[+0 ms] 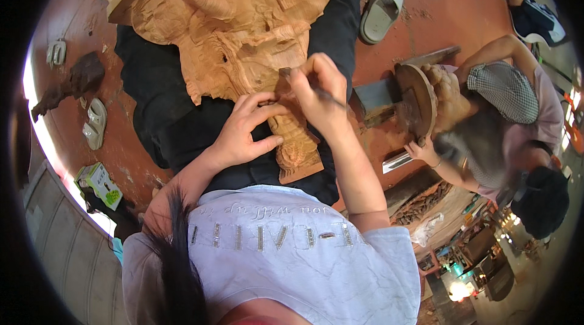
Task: The person sits on the floor and carves a large, irregular piece of wood resting on their lap using a small chisel. They hold the wood with one hand and carefully chip away at the surface with the other, while another person works nearby.
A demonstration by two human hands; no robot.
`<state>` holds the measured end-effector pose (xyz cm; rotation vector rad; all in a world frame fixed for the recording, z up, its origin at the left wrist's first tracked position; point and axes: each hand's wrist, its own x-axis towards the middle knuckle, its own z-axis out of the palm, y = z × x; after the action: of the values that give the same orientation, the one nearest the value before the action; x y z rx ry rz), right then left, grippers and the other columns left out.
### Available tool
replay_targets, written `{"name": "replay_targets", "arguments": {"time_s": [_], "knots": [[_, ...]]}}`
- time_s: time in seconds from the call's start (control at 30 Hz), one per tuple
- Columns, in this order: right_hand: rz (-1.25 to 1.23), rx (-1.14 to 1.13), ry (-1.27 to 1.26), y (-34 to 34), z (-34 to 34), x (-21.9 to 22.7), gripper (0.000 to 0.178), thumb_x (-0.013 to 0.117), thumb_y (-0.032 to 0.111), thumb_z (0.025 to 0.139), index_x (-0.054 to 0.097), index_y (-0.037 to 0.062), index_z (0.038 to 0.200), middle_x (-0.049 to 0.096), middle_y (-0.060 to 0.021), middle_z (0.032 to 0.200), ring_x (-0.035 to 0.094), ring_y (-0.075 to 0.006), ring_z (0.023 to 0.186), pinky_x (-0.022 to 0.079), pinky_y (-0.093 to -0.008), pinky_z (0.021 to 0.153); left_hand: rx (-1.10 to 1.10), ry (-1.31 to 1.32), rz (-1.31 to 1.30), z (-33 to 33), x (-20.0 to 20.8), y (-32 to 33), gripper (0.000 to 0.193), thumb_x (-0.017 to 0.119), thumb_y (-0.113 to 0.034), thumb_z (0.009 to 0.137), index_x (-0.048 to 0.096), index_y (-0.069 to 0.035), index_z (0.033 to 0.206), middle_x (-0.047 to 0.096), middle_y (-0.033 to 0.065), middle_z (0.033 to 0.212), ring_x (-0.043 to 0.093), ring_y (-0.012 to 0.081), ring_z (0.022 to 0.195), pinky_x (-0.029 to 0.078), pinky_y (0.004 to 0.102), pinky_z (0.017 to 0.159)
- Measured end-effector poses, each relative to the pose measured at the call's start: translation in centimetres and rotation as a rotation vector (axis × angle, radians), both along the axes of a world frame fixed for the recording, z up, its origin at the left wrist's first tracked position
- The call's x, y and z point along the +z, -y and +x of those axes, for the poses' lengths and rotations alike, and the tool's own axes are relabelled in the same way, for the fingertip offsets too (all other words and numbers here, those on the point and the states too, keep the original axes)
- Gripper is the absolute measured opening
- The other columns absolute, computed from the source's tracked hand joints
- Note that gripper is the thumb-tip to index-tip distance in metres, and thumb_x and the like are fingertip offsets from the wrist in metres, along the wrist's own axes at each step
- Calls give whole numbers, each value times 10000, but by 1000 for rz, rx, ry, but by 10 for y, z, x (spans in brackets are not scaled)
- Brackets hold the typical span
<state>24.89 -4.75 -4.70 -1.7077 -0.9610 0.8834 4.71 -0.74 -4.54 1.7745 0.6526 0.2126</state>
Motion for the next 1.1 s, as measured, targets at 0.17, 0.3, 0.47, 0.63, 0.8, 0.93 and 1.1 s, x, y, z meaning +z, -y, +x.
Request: {"name": "replay_targets", "arguments": {"time_s": [0.17, 0.3, 0.47, 0.63, 0.8, 0.93, 1.1], "knots": [[66, -60, 19, -5, -3, -11, 183, 659, 81, 875, 538, 1, 764, 525, -73, 717, 517, -145, 620, 429, -295, 580, -50, 12, 48, 2, 7, -4, 504, 764, -219, 777, 641, -100, 1251, 522, 145, 1346, 485, 363, 1229, 405, 446, 1053], [-50, -67, -434, 23, -2, 8, 173, 624, 36, 917, 538, 13, 769, 520, 2, 736, 544, -49, 676, 435, -232, 573, -10, 60, 50, 2, 5, 1, 443, 717, -172, 824, 627, -73, 1246, 543, 167, 1322, 513, 365, 1204, 409, 434, 1046], [101, -230, -607, 22, 17, -8, 175, 584, 133, 974, 593, 26, 837, 629, -56, 704, 606, -135, 648, 503, -278, 624, -42, 112, 286, 27, 23, -26, 454, 701, -155, 826, 608, -38, 1255, 605, 149, 1247, 546, 355, 1159, 440, 432, 1007], [206, -600, -1270, 4, 16, -69, 262, 516, 222, 990, 610, 18, 854, 634, -110, 669, 597, -227, 580, 502, -327, 592, -128, -42, 679, 56, 1, -45, 443, 720, -204, 804, 630, -25, 1200, 604, 121, 1280, 525, 339, 1137, 446, 447, 975], [337, -481, -1213, 5, 14, -87, 279, 519, 245, 989, 615, 21, 852, 642, -133, 677, 575, -243, 547, 497, -349, 575, -125, -29, 682, 55, 7, -47, 399, 707, -169, 809, 640, -25, 1175, 621, 121, 1248, 537, 343, 1117, 451, 439, 972], [393, -459, -1252, 4, 12, -84, 273, 516, 235, 998, 617, 27, 854, 655, -138, 697, 583, -239, 538, 515, -344, 562, -85, 22, 680, 50, 4, -42, 396, 690, -127, 809, 624, 19, 1171, 618, 165, 1235, 542, 366, 1118, 454, 436, 974], [393, -439, -1240, 3, 17, -89, 239, 509, 227, 1003, 595, 38, 884, 658, -141, 726, 587, -242, 555, 515, -355, 570, -100, -64, 805, 55, 7, -37, 463, 709, -158, 794, 599, 33, 1200, 601, 173, 1255, 527, 377, 1141, 446, 470, 978]]}}
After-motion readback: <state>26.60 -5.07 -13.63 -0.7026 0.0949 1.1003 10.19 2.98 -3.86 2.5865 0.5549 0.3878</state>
